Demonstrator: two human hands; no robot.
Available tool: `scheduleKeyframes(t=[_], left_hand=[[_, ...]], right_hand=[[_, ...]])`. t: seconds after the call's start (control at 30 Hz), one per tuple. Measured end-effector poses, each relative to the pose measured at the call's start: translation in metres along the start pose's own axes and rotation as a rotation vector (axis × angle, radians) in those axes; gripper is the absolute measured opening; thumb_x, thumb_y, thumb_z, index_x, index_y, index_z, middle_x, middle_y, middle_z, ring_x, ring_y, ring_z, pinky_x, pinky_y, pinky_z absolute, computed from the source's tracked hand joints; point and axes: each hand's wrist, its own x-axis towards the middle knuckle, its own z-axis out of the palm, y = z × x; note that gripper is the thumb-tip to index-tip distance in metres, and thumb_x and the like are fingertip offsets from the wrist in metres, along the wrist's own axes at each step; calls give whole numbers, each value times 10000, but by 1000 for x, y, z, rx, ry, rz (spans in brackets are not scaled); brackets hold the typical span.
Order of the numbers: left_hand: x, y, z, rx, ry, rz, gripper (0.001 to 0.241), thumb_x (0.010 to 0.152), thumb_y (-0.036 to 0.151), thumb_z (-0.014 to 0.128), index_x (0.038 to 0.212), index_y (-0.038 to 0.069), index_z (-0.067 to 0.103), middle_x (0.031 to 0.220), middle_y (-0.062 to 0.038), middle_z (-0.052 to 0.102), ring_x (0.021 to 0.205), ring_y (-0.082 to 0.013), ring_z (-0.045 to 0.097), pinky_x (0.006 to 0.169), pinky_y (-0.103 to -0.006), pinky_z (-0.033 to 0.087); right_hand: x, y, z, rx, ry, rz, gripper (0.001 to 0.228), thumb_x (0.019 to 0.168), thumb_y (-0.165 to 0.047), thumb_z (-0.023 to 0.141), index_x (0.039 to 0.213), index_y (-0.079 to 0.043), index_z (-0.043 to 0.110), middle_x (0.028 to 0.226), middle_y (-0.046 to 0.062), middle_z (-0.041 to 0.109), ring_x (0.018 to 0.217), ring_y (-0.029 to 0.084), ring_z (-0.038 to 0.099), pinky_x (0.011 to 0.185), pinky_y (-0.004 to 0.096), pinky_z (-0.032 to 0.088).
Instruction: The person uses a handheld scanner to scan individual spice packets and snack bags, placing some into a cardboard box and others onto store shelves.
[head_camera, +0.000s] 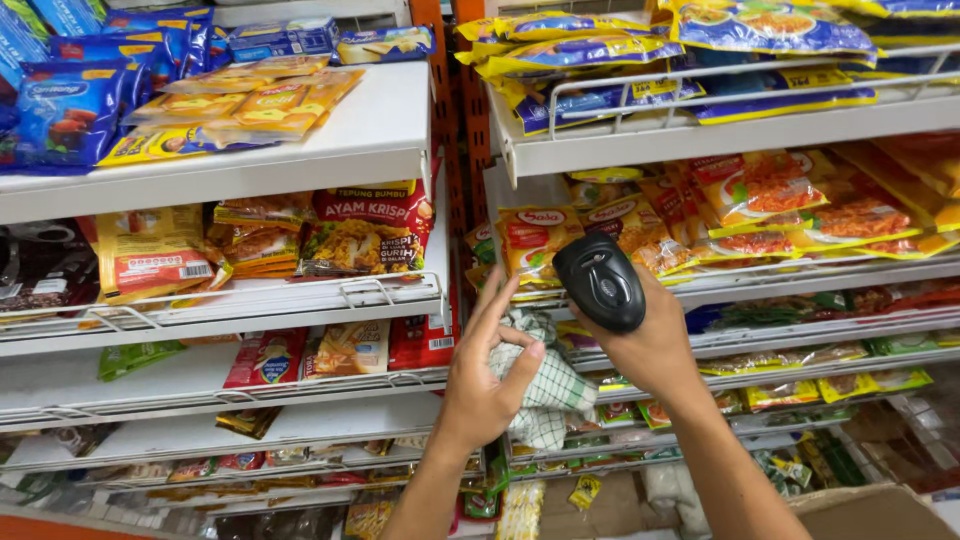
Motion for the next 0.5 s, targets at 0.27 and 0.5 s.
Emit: scheduleKeyframes(t=[0.27, 0.5], left_hand=[[-71, -38, 30, -196, 226, 165, 220, 952, 181, 619, 1066, -6, 643, 980, -142, 705, 943, -262, 679, 935, -382, 562], [-114, -86, 134, -219, -153, -34, 220, 945, 186, 673, 1086, 16, 674, 1017, -112, 709, 992, -223, 684, 983, -358, 534]], right_hand=[[-77, 60, -11, 464, 99, 237, 416, 833, -59, 827, 1229, -33, 703, 1059, 19, 729, 931, 99, 663, 842, 266, 554], [-213, 187, -33, 371, 106, 642, 457, 728, -115, 894, 1145, -39, 721, 1011, 11, 762, 886, 120, 717, 824, 292, 585]])
